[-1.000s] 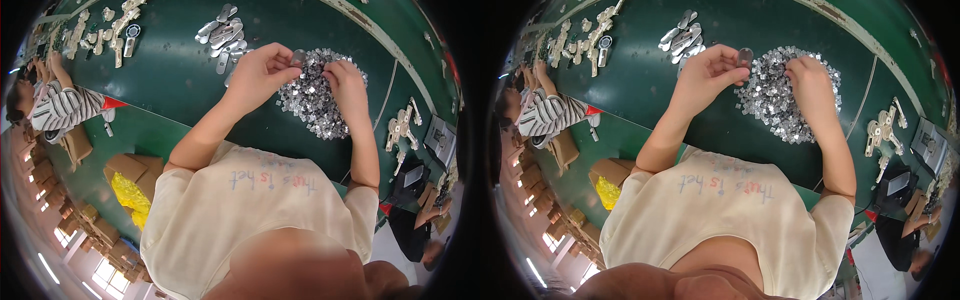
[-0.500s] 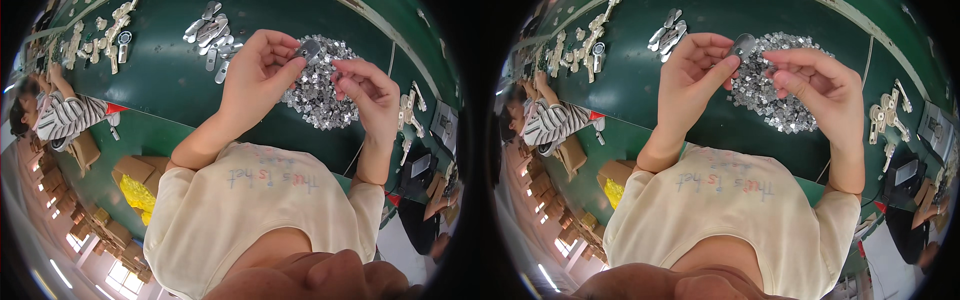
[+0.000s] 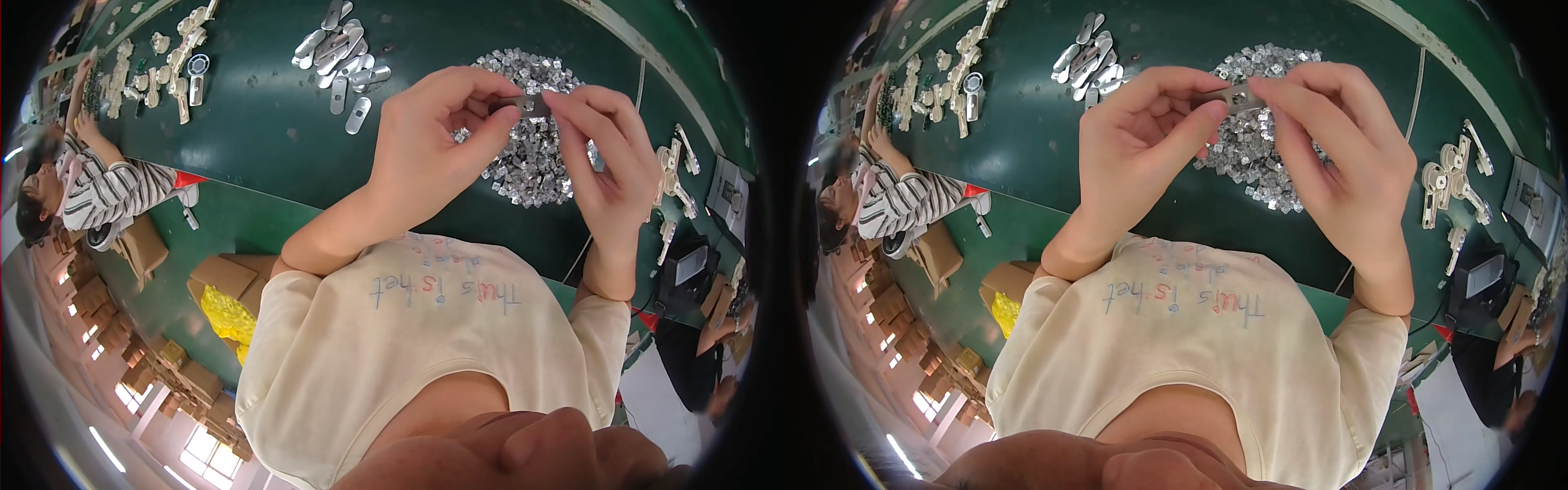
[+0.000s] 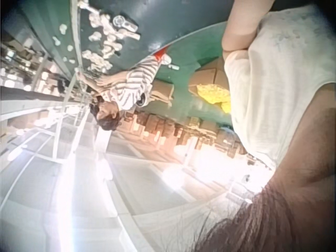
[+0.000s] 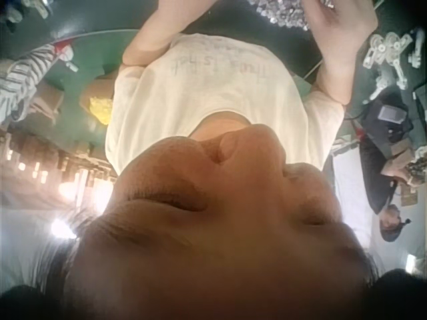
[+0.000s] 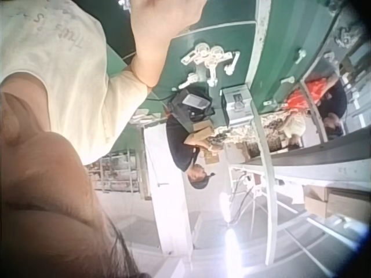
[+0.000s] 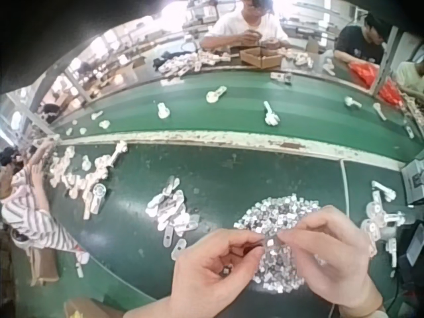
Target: Assembling small metal components into plastic housings on an industrial assembly line.
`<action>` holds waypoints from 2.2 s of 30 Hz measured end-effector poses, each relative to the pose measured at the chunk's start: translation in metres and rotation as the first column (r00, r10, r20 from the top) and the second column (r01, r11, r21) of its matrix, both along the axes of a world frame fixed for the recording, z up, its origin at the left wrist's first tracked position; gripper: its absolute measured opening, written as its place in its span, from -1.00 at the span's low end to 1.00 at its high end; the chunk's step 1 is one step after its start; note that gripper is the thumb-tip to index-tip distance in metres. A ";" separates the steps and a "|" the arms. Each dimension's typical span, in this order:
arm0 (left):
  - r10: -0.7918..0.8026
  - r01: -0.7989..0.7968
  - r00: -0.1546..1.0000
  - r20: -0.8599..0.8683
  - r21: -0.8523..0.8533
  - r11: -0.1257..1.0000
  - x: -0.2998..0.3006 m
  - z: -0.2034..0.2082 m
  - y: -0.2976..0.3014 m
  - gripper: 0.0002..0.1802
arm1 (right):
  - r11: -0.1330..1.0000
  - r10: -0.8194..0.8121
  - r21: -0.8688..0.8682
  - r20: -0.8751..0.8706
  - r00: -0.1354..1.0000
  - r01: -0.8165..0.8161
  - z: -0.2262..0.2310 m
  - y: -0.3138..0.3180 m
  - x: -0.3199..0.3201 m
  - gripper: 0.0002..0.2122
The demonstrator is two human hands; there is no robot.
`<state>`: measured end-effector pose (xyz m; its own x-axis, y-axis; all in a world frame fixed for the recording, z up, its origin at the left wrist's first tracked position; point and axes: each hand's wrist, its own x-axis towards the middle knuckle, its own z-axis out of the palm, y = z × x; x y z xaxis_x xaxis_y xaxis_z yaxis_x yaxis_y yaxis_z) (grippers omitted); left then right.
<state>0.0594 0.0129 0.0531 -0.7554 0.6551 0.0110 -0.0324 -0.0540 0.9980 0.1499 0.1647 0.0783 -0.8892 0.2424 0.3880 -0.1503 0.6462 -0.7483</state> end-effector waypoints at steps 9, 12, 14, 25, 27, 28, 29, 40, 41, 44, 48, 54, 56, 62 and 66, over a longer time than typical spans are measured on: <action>-0.022 0.022 0.999 0.033 -0.012 1.000 0.000 0.000 0.001 -0.80 | 0.858 0.127 -0.507 0.056 0.990 -0.081 -0.014 0.004 -0.010 -0.83; -0.028 0.028 0.999 -0.019 -0.014 1.000 0.000 -0.001 0.001 -0.81 | 0.747 0.135 -0.662 0.060 0.989 -0.062 -0.017 0.003 -0.009 -0.85; -0.029 0.029 0.999 -0.023 -0.016 0.999 -0.001 0.000 0.002 -0.81 | 0.745 0.129 -0.663 0.044 0.991 -0.068 -0.017 0.005 -0.010 -0.85; -0.091 0.076 0.949 0.303 0.059 0.995 -0.009 0.010 0.004 -0.82 | 0.939 0.132 -0.326 0.041 0.990 -0.111 -0.010 0.008 -0.008 -0.86; -0.101 0.084 0.944 0.313 0.067 0.994 -0.007 0.010 0.004 -0.82 | 0.826 0.187 -0.549 0.053 0.981 -0.128 -0.012 0.011 -0.008 -0.86; -0.108 0.088 0.942 0.317 0.078 0.993 -0.006 0.010 0.005 -0.81 | 0.663 0.246 -0.736 0.044 0.968 -0.135 -0.013 0.013 -0.008 -0.86; -0.109 0.089 0.941 0.320 0.078 0.993 -0.005 0.008 0.005 -0.81 | 0.663 0.245 -0.737 0.047 0.968 -0.132 -0.012 0.014 -0.007 -0.86; -0.136 0.102 0.963 0.231 0.153 0.983 -0.004 0.003 0.005 -0.75 | 0.536 0.290 -0.836 0.049 0.956 -0.119 -0.012 0.015 -0.003 -0.83; -0.145 0.110 0.962 0.231 0.161 0.981 -0.005 0.003 0.007 -0.75 | 0.544 0.282 -0.831 0.052 0.958 -0.115 -0.012 0.016 -0.004 -0.83; -0.147 0.142 0.984 0.103 0.052 0.988 -0.010 -0.001 0.010 -0.66 | 0.517 0.267 -0.847 0.023 0.963 -0.124 -0.015 0.021 -0.008 -0.84; -0.098 0.097 0.995 0.026 0.050 0.994 -0.027 -0.019 0.016 -0.70 | 0.532 0.282 -0.840 0.051 0.958 -0.111 -0.023 0.024 -0.020 -0.79; -0.110 0.098 0.977 0.181 0.073 0.993 -0.053 -0.030 0.013 -0.68 | 0.962 -0.163 -0.168 0.278 0.947 0.215 -0.046 0.141 -0.082 -0.65; -0.093 0.080 0.978 0.186 0.076 0.994 -0.054 -0.031 0.010 -0.69 | 0.849 -0.523 0.288 0.340 0.782 0.443 -0.063 0.225 -0.120 -0.47; -0.117 0.119 0.979 0.166 -0.001 0.993 -0.055 -0.056 0.006 -0.69 | 0.313 -0.835 0.864 0.054 0.547 0.394 -0.102 0.384 -0.191 -0.39; -0.147 0.142 0.975 0.167 0.039 0.989 -0.053 -0.062 0.003 -0.70 | 0.521 -0.778 0.846 0.415 0.471 0.114 -0.109 0.418 -0.200 -0.51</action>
<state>0.0062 0.0162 -0.0093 -0.6454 0.7585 -0.0900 -0.2102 -0.0630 0.9756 -0.0501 0.5825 -0.0306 -0.7303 0.6822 -0.0346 0.6577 0.7159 0.2343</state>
